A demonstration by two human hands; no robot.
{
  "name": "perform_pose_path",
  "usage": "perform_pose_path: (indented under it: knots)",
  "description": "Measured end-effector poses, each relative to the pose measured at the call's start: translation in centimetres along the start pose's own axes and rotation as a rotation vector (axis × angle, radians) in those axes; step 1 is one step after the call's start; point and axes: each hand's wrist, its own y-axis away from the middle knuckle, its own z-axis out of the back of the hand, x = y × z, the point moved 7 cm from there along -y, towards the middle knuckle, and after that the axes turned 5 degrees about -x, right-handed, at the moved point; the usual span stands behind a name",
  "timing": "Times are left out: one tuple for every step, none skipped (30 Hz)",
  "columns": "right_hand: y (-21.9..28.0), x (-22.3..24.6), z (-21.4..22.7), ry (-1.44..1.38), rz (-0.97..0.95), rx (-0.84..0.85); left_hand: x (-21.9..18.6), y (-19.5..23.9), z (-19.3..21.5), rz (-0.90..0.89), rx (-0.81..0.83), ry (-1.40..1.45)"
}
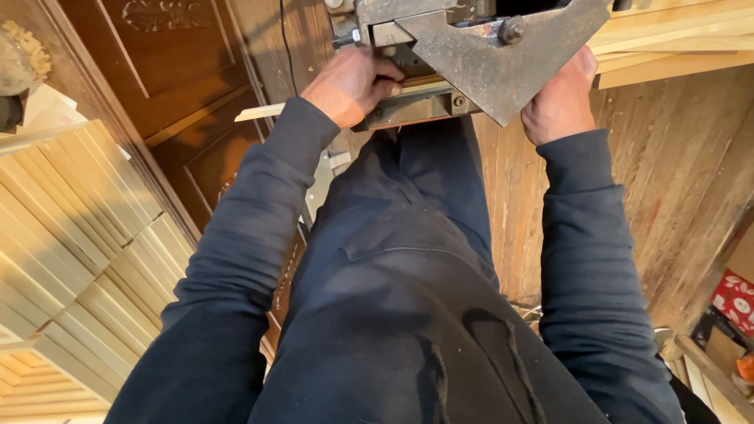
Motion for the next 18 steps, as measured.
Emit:
perform_pose_path:
  knots:
    - [-0.01,-0.09,0.00,0.002,-0.002,-0.001,0.11,-0.05,-0.09,-0.002,0.001,0.001]
    - [0.00,-0.16,-0.04,0.013,-0.002,0.002,0.12,-0.08,-0.16,-0.019,-0.002,0.002]
    - [0.04,-0.16,-0.15,0.021,-0.001,0.008,0.14,0.05,-0.21,-0.033,-0.006,0.002]
    - [0.14,-0.09,-0.14,0.021,-0.002,0.009,0.21,0.20,-0.36,-0.032,-0.006,0.003]
    - [0.11,-0.11,-0.12,0.013,-0.007,0.004,0.17,0.18,-0.33,-0.055,-0.019,-0.012]
    - [0.07,-0.13,-0.09,0.006,-0.012,-0.001,0.13,0.14,-0.30,-0.078,-0.032,-0.027]
    - [0.13,-0.14,-0.09,0.005,-0.012,-0.001,0.15,0.15,-0.34,-0.078,-0.031,-0.027]
    - [0.21,-0.13,-0.13,0.010,-0.008,0.002,0.20,0.16,-0.37,-0.074,-0.032,-0.027]
    - [0.30,-0.11,-0.14,0.016,-0.003,0.006,0.24,0.18,-0.43,-0.071,-0.033,-0.026]
    - [0.35,-0.09,-0.14,0.016,-0.004,0.006,0.13,0.19,-0.42,-0.071,-0.032,-0.025]
    - [0.29,-0.12,-0.17,0.014,-0.010,0.007,0.15,0.19,-0.39,-0.055,-0.025,-0.017]
    - [0.23,-0.14,-0.19,0.012,-0.016,0.008,0.17,0.18,-0.35,-0.039,-0.017,-0.009]
    - [0.14,-0.02,-0.18,0.012,-0.015,0.007,0.20,0.22,-0.34,-0.039,-0.017,-0.010]
    - [0.05,0.01,-0.13,-0.006,-0.026,0.001,0.17,0.25,-0.29,-0.047,-0.024,-0.018]
    - [0.01,0.01,-0.06,-0.022,-0.039,-0.004,0.11,0.24,-0.29,-0.056,-0.030,-0.026]
    - [-0.03,-0.06,-0.05,-0.022,-0.040,-0.006,0.23,0.22,-0.31,-0.057,-0.029,-0.027]
    - [0.06,-0.06,0.00,-0.024,-0.037,-0.007,0.21,0.26,-0.37,-0.072,-0.034,-0.027]
    - [0.14,-0.08,0.06,-0.025,-0.033,-0.009,0.19,0.29,-0.43,-0.087,-0.040,-0.028]
